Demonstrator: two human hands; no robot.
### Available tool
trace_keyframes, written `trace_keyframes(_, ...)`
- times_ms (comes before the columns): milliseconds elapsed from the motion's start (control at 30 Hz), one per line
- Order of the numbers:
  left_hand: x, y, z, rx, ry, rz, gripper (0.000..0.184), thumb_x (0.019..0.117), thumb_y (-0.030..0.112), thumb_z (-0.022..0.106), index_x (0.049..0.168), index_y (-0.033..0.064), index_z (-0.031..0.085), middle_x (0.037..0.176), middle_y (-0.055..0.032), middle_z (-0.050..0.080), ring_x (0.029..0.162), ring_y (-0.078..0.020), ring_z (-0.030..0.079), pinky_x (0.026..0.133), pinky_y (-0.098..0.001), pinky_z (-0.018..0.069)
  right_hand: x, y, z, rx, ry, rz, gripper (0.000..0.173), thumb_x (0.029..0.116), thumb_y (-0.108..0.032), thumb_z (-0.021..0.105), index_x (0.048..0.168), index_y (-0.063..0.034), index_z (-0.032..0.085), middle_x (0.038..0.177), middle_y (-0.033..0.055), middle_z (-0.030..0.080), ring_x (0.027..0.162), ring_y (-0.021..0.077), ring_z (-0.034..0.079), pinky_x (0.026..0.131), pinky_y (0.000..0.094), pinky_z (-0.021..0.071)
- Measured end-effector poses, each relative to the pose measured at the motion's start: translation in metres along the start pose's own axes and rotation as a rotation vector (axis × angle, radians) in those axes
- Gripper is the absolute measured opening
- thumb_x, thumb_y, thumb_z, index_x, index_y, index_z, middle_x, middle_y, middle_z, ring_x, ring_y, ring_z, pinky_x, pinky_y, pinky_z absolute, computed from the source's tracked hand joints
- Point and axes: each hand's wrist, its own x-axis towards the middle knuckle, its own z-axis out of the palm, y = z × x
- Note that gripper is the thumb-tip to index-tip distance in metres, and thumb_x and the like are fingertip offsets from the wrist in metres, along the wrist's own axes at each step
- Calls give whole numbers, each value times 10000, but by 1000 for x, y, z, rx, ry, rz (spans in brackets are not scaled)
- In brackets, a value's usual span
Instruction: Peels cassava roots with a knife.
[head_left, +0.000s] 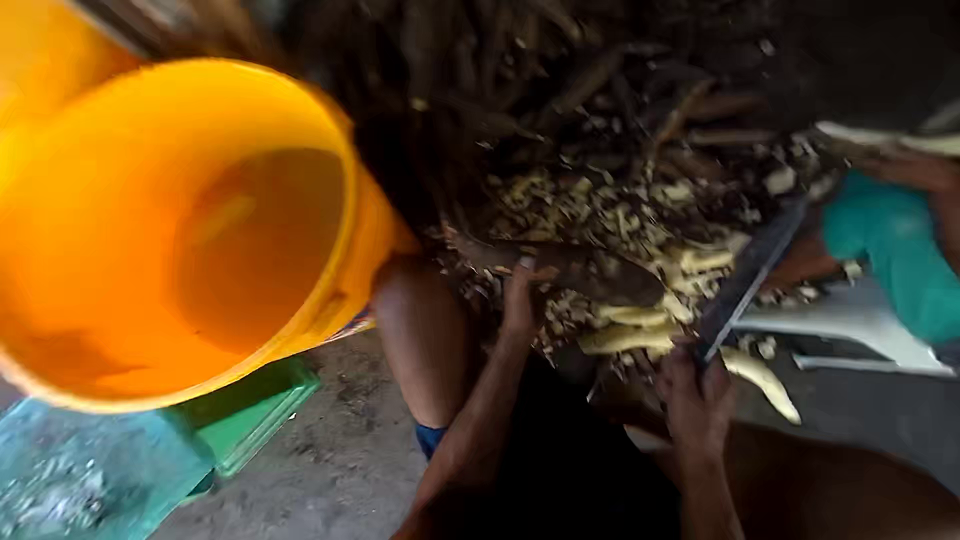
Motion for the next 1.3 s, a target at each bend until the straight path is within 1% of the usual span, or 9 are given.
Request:
trace_keyframes(267, -5, -36, -1, 138, -11, 62, 909, 764, 690, 763, 1374, 76, 484, 1163, -85, 673, 1012, -229, 693, 880, -502, 607, -4, -3, 41, -241, -85, -196, 367, 1075, -296, 484, 1183, 25, 627, 704, 34, 608, 543, 111, 581, 508, 325, 540)
trace_keyframes(400, -9, -45, 3, 139, 32, 96, 993, 725, 684, 803, 1434, 94, 434, 1239, -115, 646, 1063, -258, 682, 872, -520, 609, 2, 9, 51, -466, -221, -24, 433, 1072, -378, 456, 1185, -5, 644, 725, 104, 643, 646, 254, 654, 610, 469, 550)
trace_keyframes(667, -10, -52, 2, 194, 85, 149, 1020, 692, 693, 826, 1416, 99, 422, 1199, -68, 650, 1037, -199, 685, 878, -436, 615, 12, -103, -14, 132, 116, -497, 345, 1083, -420, 487, 1238, -120, 559, 765, -97, 582, 592, 2, 538, 503, 213, 503)
trace_keyframes(733, -8, -53, 1, 263, 107, 177, 1033, 704, 714, 804, 1434, 92, 421, 1220, -79, 645, 1061, -199, 679, 889, -446, 612, 6, -74, 3, 77, 138, -400, 370, 1061, -499, 493, 1195, -161, 560, 761, -113, 602, 605, 0, 564, 534, 220, 523)
trace_keyframes(833, -21, -53, 1, 458, 158, 219, 958, 748, 640, 797, 1420, 47, 459, 1199, -87, 674, 1069, -164, 676, 915, -417, 595, -14, 22, 48, -360, -250, 23, 511, 1085, -355, 453, 1357, 71, 531, 965, 231, 696, 860, 357, 709, 809, 543, 578)
trace_keyframes(900, -19, -48, 10, 497, 142, 234, 918, 730, 486, 843, 1395, -10, 452, 1156, -90, 674, 1038, -126, 670, 906, -356, 588, -2, 31, 61, -504, -431, 217, 511, 1098, -325, 423, 1430, 57, 495, 1127, 257, 690, 1050, 387, 691, 949, 552, 543)
trace_keyframes(1033, -16, -48, 3, 448, 125, 234, 834, 774, 485, 809, 1345, -18, 467, 1067, -68, 673, 933, -115, 677, 840, -351, 600, 5, 10, 43, -403, -545, 328, 443, 1104, -339, 414, 1341, 19, 520, 969, 178, 663, 880, 303, 677, 826, 484, 555)
trace_keyframes(1167, -11, -38, 8, 424, 71, 240, 815, 780, 504, 810, 1346, 26, 470, 1052, -33, 688, 939, -113, 688, 850, -361, 605, 5, -3, 26, 274, -575, 566, 274, 1095, -314, 447, 1268, -102, 474, 681, -21, 428, 453, 84, 426, 412, 247, 435)
trace_keyframes(1300, -19, -38, 11, 383, -67, 254, 810, 643, 511, 918, 1222, 70, 563, 1007, 53, 708, 918, -63, 693, 835, -315, 609, 6, -45, 8, 739, -530, 772, 238, 1115, -262, 398, 1262, -107, 504, 663, -55, 444, 419, 21, 400, 371, 169, 408)
